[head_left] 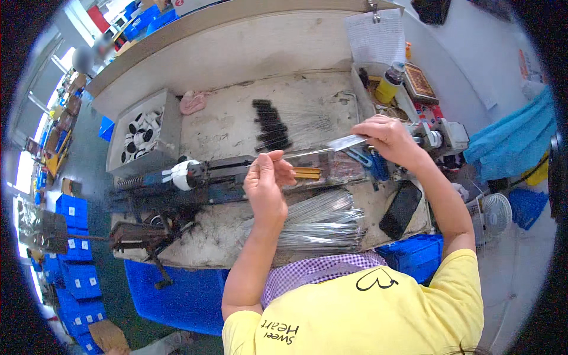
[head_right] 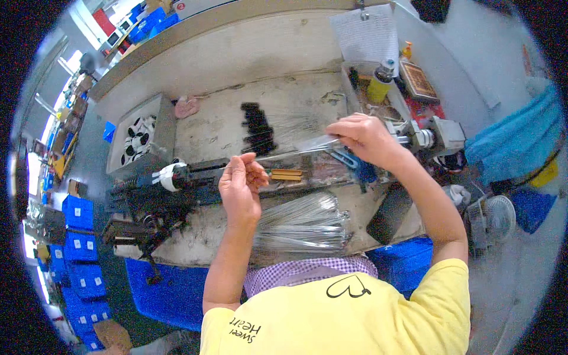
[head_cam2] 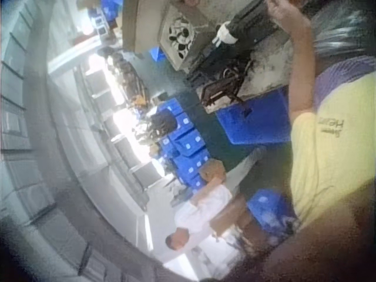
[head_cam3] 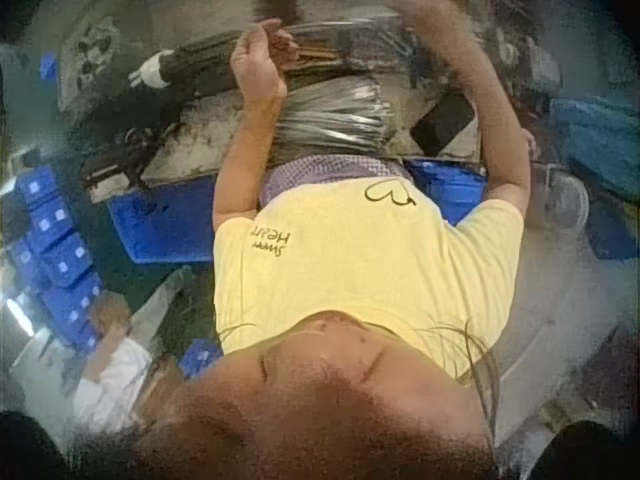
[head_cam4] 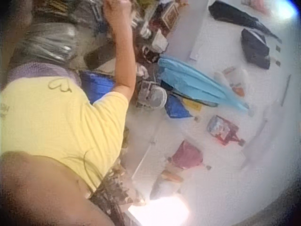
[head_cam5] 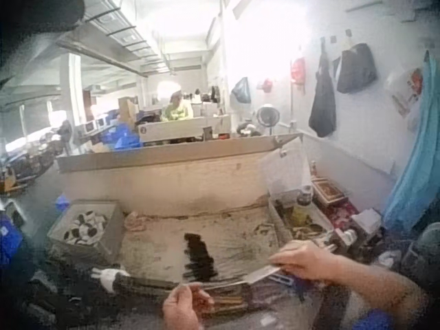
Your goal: Manually assemble small industrial components using a specialized fixture and materials.
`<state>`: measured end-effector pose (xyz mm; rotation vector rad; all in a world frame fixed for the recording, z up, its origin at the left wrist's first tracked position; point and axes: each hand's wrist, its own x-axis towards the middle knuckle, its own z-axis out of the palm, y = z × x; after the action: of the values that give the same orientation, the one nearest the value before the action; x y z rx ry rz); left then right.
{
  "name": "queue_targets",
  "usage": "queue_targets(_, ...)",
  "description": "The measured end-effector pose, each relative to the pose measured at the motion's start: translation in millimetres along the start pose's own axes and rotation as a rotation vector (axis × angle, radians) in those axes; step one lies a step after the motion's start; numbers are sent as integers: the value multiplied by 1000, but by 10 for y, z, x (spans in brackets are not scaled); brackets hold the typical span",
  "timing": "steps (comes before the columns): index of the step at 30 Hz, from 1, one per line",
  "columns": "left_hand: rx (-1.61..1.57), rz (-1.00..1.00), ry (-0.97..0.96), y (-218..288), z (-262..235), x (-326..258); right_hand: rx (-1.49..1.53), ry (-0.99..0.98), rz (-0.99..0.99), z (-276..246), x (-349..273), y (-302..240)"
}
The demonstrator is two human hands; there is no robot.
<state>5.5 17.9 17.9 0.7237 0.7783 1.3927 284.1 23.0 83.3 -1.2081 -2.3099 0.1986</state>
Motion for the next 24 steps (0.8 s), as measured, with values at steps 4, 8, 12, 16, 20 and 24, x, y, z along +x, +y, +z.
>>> queue_targets(4,-12,51,52,-36,5,-56,253,-129,75,569,292,-380)
queue_targets(8,6,22,27,-15,-60,-177,328,-68,6,885,518,-453)
queue_targets(12,138,-267,-14,-145,-124,-427,352,-101,30,1097,751,-653)
queue_targets(16,-469,-710,88,-523,-707,-403,330,-35,-4,1285,892,-799)
queue_targets(20,-1208,-494,-286,-228,-1174,-374,308,-101,33,1267,894,-761)
queue_targets(24,-1075,-438,-186,269,-518,-386,368,-155,80,1275,888,-713)
